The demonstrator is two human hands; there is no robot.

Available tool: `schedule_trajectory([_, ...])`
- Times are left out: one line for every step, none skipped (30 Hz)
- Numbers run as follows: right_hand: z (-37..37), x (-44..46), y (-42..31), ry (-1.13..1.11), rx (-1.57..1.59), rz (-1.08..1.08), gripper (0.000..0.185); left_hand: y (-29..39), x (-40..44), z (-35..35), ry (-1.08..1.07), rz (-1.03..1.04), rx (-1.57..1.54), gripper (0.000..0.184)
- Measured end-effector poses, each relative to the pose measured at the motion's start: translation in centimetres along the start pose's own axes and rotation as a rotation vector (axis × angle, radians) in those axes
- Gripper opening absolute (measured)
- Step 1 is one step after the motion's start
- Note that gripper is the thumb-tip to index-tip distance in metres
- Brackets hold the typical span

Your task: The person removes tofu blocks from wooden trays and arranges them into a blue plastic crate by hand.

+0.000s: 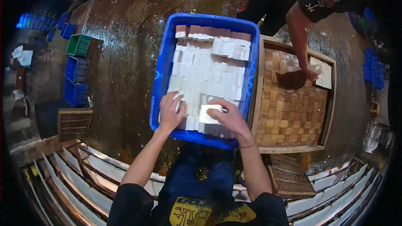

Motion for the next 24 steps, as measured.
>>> schedule_trajectory([1.6,1.2,0.0,0.046,-0.106,0.044,0.036,-0.2,0.3,1.0,-0.094,0.091,-0.002,0.033])
schedule_trajectory([3.0,2.3,-0.4,0.062,-0.175,0.107,0.038,-0.5,0.3,1.9,-0.188,0.183,-0.002,0.031])
schedule_trajectory([4.1,3.0,-0.5,0.078,-0.244,0.172,0.041,-1.4,0.3,1.9,-0.181,0.177,-0.012,0.031])
schedule_trajectory([5.4,4.0,0.9,0.077,-0.259,0.173,0.041,-2.4,0.1,2.8,-0.274,0.146,-0.037,0.031])
schedule_trajectory([6.1,5.9,2.7,0.146,-0.432,0.054,0.045,-3.2,0.0,3.6,-0.366,0.115,-0.063,0.03])
schedule_trajectory([6.7,7.1,3.7,0.214,-0.601,-0.069,0.049,-3.2,0.4,3.0,-0.365,0.105,-0.122,0.029])
schedule_trajectory([7.8,7.4,3.8,0.182,-0.64,-0.02,0.055,-3.7,0.4,2.9,-0.36,0.104,-0.13,0.029])
schedule_trajectory([8.2,7.2,4.5,0.145,-0.596,0.085,0.054,-4.7,0.5,2.7,-0.338,0.003,-0.246,0.029])
schedule_trajectory([8.4,7.0,5.1,0.109,-0.547,0.19,0.053,-5.7,0.7,2.6,-0.317,-0.097,-0.36,0.029])
schedule_trajectory([8.1,7.2,6.1,0.113,-0.55,0.191,0.053,-5.8,1.0,2.2,-0.265,-0.143,-0.416,0.028])
schedule_trajectory([7.6,7.6,8.1,0.081,-0.395,0.259,0.054,-5.4,1.1,2.6,-0.268,-0.14,-0.422,0.028])
schedule_trajectory([7.1,7.6,10.1,0.052,-0.237,0.323,0.056,-4.4,1.4,3.0,-0.255,-0.086,-0.371,0.027])
schedule_trajectory([6.3,6.8,9.2,0.066,-0.233,0.324,0.056,-3.2,1.8,3.4,-0.243,-0.027,-0.32,0.027])
schedule_trajectory([6.1,5.5,7.6,0.026,-0.067,0.373,0.059,-1.9,2.0,4.3,-0.268,-0.018,-0.337,0.027])
schedule_trajectory([5.6,4.5,6.8,-0.011,0.104,0.415,0.063,-0.4,1.9,5.1,-0.295,-0.003,-0.354,0.028])
schedule_trajectory([3.8,4.0,6.0,-0.054,-0.028,0.289,0.067,0.9,1.7,6.0,-0.412,0.008,-0.207,0.029])
schedule_trajectory([1.4,2.1,3.0,0.087,-0.051,0.124,0.062,2.3,1.5,7.0,-0.524,0.035,-0.059,0.029])
schedule_trajectory([-1.6,0.1,0.5,0.179,-0.036,0.026,0.057,3.2,1.0,7.3,-0.435,0.12,-0.023,0.031])
schedule_trajectory([-5.3,-2.2,-1.8,0.279,-0.024,-0.073,0.052,3.2,0.1,7.3,-0.343,0.209,0.004,0.032])
schedule_trajectory([-9.7,-4.8,-3.4,0.418,0.053,-0.093,0.047,3.1,-0.3,7.3,-0.311,0.236,-0.041,0.035])
schedule_trajectory([-14.6,-7.5,-4.2,0.56,0.132,-0.119,0.041,2.8,-0.5,7.3,-0.308,0.234,-0.044,0.035])
schedule_trajectory([-20.9,-8.8,-2.1,0.723,0.019,-0.128,0.039,2.7,-0.6,6.9,-0.334,0.244,0.003,0.034])
schedule_trajectory([-27.7,-9.7,1.4,0.874,-0.092,-0.124,0.037,2.9,-0.5,6.3,-0.353,0.25,-0.021,0.033])
schedule_trajectory([-34.0,-10.4,4.9,0.989,-0.179,-0.084,0.034,3.4,-0.4,5.9,-0.341,0.268,-0.025,0.033])
Point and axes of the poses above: each hand's wrist, its own x-axis towards the middle knuckle, its own z-axis out of the palm, y = z × x, the point moved 8 cm from there along x, towards the middle knuckle
